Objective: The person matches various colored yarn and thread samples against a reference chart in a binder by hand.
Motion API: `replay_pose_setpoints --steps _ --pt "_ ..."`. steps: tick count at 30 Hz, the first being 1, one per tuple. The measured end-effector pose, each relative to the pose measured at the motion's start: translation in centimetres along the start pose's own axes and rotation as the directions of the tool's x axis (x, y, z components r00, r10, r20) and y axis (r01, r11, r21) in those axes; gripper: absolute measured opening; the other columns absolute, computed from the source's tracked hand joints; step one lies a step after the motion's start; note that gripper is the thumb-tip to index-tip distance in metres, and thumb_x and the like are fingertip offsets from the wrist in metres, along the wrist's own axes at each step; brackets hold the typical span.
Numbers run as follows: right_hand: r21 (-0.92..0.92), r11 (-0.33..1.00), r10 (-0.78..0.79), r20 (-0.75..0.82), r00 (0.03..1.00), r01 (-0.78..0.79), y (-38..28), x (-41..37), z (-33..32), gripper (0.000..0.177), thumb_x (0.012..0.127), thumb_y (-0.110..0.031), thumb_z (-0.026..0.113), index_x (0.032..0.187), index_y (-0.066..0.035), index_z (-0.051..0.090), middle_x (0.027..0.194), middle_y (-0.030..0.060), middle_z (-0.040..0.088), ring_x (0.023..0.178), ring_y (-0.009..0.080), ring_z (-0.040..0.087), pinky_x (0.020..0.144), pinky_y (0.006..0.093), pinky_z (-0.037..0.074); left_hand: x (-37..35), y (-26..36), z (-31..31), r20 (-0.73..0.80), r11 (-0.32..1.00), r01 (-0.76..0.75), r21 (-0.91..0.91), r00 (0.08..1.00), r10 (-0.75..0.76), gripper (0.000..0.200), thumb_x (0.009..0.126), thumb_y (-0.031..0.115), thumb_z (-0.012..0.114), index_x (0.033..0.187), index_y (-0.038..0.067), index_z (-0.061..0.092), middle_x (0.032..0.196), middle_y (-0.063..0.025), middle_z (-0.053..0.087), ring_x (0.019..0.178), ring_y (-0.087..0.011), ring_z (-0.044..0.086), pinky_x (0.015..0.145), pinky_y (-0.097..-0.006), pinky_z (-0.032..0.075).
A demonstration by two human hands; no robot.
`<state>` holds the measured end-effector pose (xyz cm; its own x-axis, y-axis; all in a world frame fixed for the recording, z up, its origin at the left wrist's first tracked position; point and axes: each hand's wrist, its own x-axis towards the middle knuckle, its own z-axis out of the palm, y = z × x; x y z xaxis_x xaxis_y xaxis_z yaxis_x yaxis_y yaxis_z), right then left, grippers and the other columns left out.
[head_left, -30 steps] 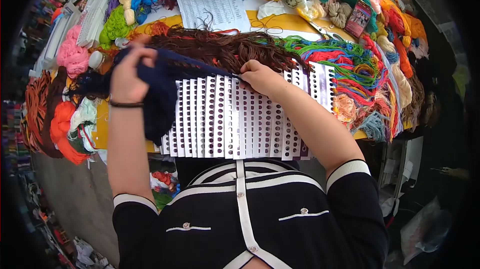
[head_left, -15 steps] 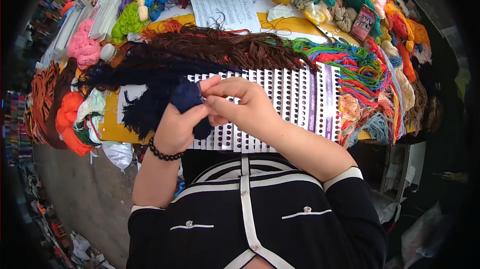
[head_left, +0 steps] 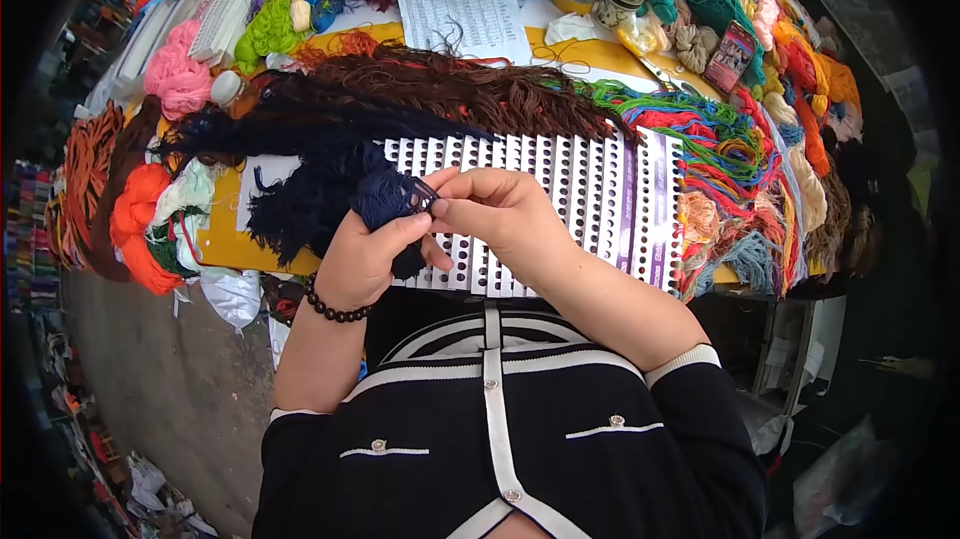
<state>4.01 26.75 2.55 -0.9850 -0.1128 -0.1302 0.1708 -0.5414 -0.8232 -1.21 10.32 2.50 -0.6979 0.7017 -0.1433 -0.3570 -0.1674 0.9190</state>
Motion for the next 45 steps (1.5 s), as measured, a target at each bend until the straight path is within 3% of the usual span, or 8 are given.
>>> replay_pose_setpoints --steps 18,19,20,23,28,32,38,45 --pt "0.229 0.967 -0.072 -0.173 0.982 0.111 1.0 0.4 -2.3 0.016 0.08 -0.01 0.057 0.094 -0.002 0.061 0.102 0.0129 0.063 0.092 0.0189 0.059 0.089 0.0326 0.041 -0.5 -0.5 -0.2 -0.214 0.98 -0.07 -0.186 0.976 0.029 0.021 0.082 -0.003 0.049 0.1 -0.002 0.061 0.096 -0.012 0.064 0.088 -0.0221 0.062 0.085 -0.0314 0.048" --pt "0.444 0.891 -0.103 0.002 0.995 0.091 -0.7 -0.2 -3.3 0.018 0.079 -0.014 0.055 0.092 -0.004 0.059 0.111 0.0163 0.058 0.101 0.0245 0.056 0.096 0.0361 0.036 -1.0 -1.4 -2.3 -0.177 0.894 -0.243 0.378 0.928 0.327 0.027 0.08 0.0 0.048 0.105 0.0 0.058 0.095 -0.0129 0.064 0.09 -0.0263 0.062 0.087 -0.0361 0.047" --pt "0.491 0.866 -0.124 0.034 0.992 0.092 -3.6 -1.1 -3.0 0.014 0.08 -0.016 0.052 0.089 -0.006 0.056 0.103 0.0134 0.059 0.104 0.0276 0.055 0.097 0.0391 0.038 -1.0 -0.2 -3.1 -0.212 0.886 -0.216 -0.41 0.968 0.137 0.034 0.08 0.002 0.047 0.113 0.003 0.054 0.096 -0.0114 0.065 0.091 -0.0257 0.062 0.087 -0.0377 0.046" --pt "0.634 0.748 -0.274 0.025 0.961 0.197 -8.7 -4.9 -6.1 0.007 0.08 -0.012 0.052 0.082 -0.01 0.046 0.064 -0.0009 0.039 0.059 0.0126 0.037 0.063 0.0305 0.04 -2.2 1.8 -10.2 -0.358 0.532 -0.389 -0.752 0.919 0.166 0.042 0.087 0.002 0.043 0.128 0.009 0.046 0.099 -0.0038 0.065 0.087 -0.0123 0.063 0.082 -0.0317 0.05" --pt "-0.382 0.903 -0.393 -0.555 0.733 0.195 -15.0 -10.9 -18.4 0.008 0.081 -0.014 0.055 0.081 -0.006 0.054 0.059 -0.0032 0.042 0.051 0.0064 0.037 0.047 0.021 0.03 -6.5 2.1 -28.5 -0.762 0.778 -0.558 -0.288 0.625 0.166 0.044 0.082 -0.003 0.041 0.126 0.001 0.045 0.114 -0.0023 0.059 0.059 -0.0017 0.048 0.046 -0.0149 0.04" --pt "-0.776 0.146 -0.928 -0.322 0.185 -0.614 -18.3 -15.4 -24.4 0.022 0.084 -0.019 0.058 0.093 -0.001 0.065 0.08 0.0006 0.062 0.063 0.0066 0.052 0.055 0.0214 0.04 -6.3 4.8 -24.5 -0.874 0.913 -0.399 -0.077 0.468 0.131 0.038 0.083 0.003 0.045 0.121 0.005 0.051 0.115 -0.0029 0.059 0.053 -0.0001 0.038 0.042 -0.013 0.028" --pt "-0.883 0.388 -0.276 -0.386 0.88 -0.265 -7.8 -1.7 -12.4 0.024 0.08 -0.021 0.065 0.092 -0.002 0.069 0.078 0.0087 0.067 0.07 0.011 0.059 0.065 0.027 0.047 6.4 0.0 -9.0 -0.113 0.896 0.219 -0.386 0.953 -0.281 0.03 0.087 0.015 0.051 0.114 0.002 0.056 0.108 -0.0099 0.061 0.052 -0.001 0.035 0.044 -0.0129 0.028" --pt "-0.785 0.507 0.055 -0.383 0.922 -0.356 -0.5 5.5 -12.5 0.023 0.078 -0.019 0.055 0.075 0.0 0.067 0.061 0.0082 0.063 0.051 0.016 0.059 0.052 0.0291 0.048 12.3 -3.7 -0.5 -0.146 0.887 0.456 -0.076 0.874 -0.463 0.035 0.09 0.021 0.051 0.118 0.001 0.05 0.108 -0.0117 0.061 0.085 -0.0154 0.062 0.065 -0.0245 0.049"
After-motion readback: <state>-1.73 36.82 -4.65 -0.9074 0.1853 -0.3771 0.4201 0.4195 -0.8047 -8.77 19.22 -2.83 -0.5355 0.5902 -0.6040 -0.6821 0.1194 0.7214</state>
